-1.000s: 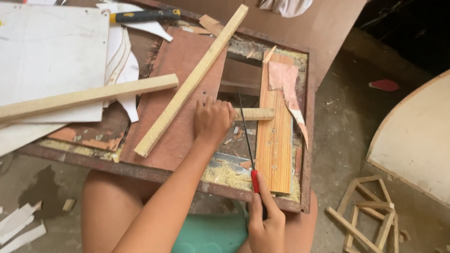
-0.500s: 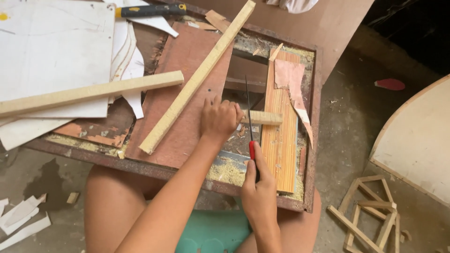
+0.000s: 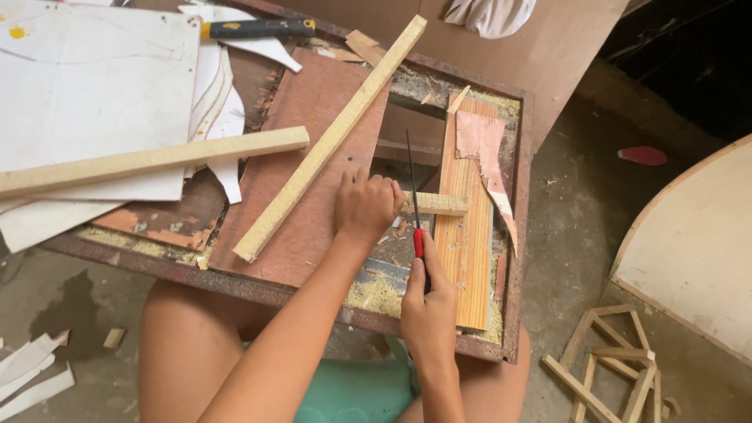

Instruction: Using a hand saw to cut a small rectangular piece of wood on a workbench.

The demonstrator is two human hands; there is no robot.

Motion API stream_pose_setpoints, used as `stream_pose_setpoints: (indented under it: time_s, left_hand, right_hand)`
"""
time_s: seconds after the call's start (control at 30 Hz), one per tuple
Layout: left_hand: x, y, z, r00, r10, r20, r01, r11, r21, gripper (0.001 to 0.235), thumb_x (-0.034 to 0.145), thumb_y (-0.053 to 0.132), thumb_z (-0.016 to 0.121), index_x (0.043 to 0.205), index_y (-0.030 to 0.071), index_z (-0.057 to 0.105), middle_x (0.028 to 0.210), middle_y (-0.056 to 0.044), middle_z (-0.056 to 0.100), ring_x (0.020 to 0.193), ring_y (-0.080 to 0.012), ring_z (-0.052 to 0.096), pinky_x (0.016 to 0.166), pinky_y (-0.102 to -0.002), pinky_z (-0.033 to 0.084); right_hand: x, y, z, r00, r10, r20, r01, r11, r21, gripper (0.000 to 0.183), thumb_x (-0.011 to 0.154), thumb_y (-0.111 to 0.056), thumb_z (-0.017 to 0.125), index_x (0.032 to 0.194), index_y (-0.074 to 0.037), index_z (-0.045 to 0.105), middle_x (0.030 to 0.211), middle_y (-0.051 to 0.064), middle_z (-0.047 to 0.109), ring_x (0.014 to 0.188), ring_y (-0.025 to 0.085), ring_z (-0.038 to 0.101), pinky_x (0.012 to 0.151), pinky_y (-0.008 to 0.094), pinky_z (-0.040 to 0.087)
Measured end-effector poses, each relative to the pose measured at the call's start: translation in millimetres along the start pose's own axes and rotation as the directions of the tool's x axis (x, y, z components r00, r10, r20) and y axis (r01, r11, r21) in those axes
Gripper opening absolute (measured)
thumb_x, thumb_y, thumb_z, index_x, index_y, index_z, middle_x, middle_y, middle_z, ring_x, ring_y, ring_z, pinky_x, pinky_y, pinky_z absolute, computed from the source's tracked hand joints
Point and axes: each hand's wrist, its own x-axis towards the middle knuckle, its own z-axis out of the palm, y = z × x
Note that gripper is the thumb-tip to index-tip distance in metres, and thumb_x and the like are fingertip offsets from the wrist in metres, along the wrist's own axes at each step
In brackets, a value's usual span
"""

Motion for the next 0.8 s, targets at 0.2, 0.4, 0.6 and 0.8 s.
stream_pose_setpoints:
  time_s: [0.2, 0.4, 0.6, 0.8]
  left_hand:
    - [-3, -1, -3, 1.000, 0.030, -0.007, -0.030, 0.998, -0.060, 0.050, 0.103, 0.025, 0.033, 0.068, 0.013, 0.066, 0.068, -0.005, 0.069, 0.065, -0.0183, 0.055, 0.066, -0.037, 0.041]
    - [-10, 3, -10, 0.998, 0.049, -0.042, -0.055, 0.986, -0.160, 0.044, 0.104, 0.030, 0.034, 0.079, 0.013, 0.067, 0.073, -0.004, 0.066, 0.071, -0.0198, 0.054, 0.069, -0.038, 0.038]
    - [-27, -3, -39, 0.975, 0.177, 0.138, -0.142, 0.962, -0.232, 0.028, 0.100, 0.035, 0.046, 0.099, 0.012, 0.060, 0.087, -0.003, 0.058, 0.081, -0.0210, 0.051, 0.078, -0.039, 0.040]
    - [-32, -10, -42, 0.994, 0.111, -0.019, -0.112, 0.967, -0.228, 0.028, 0.096, 0.029, 0.063, 0.120, 0.016, 0.062, 0.102, 0.003, 0.062, 0.087, -0.0171, 0.052, 0.075, -0.028, 0.039]
  right_hand:
    - [2, 14, 3, 0.999, 0.018, -0.049, -0.005, 0.970, 0.244, 0.054, 0.104, -0.017, 0.047, 0.158, -0.014, 0.047, 0.063, -0.002, 0.037, 0.050, 0.009, 0.028, 0.042, 0.028, 0.025]
    - [-4, 26, -5, 0.995, 0.092, -0.028, -0.064, 0.854, 0.516, 0.055, 0.103, -0.021, 0.046, 0.157, -0.017, 0.048, 0.061, 0.002, 0.043, 0.043, 0.011, 0.038, 0.035, 0.026, 0.032]
    - [-19, 45, -20, 1.000, 0.021, 0.014, -0.025, 0.715, 0.699, 0.054, 0.103, -0.021, 0.052, 0.157, -0.019, 0.050, 0.058, -0.003, 0.051, 0.042, 0.006, 0.043, 0.033, 0.020, 0.039]
    - [-56, 1, -54, 0.958, -0.069, -0.278, 0.171, 0.916, 0.362, 0.048, 0.105, -0.012, 0.042, 0.151, -0.012, 0.056, 0.060, 0.011, 0.045, 0.040, 0.018, 0.041, 0.036, 0.030, 0.037]
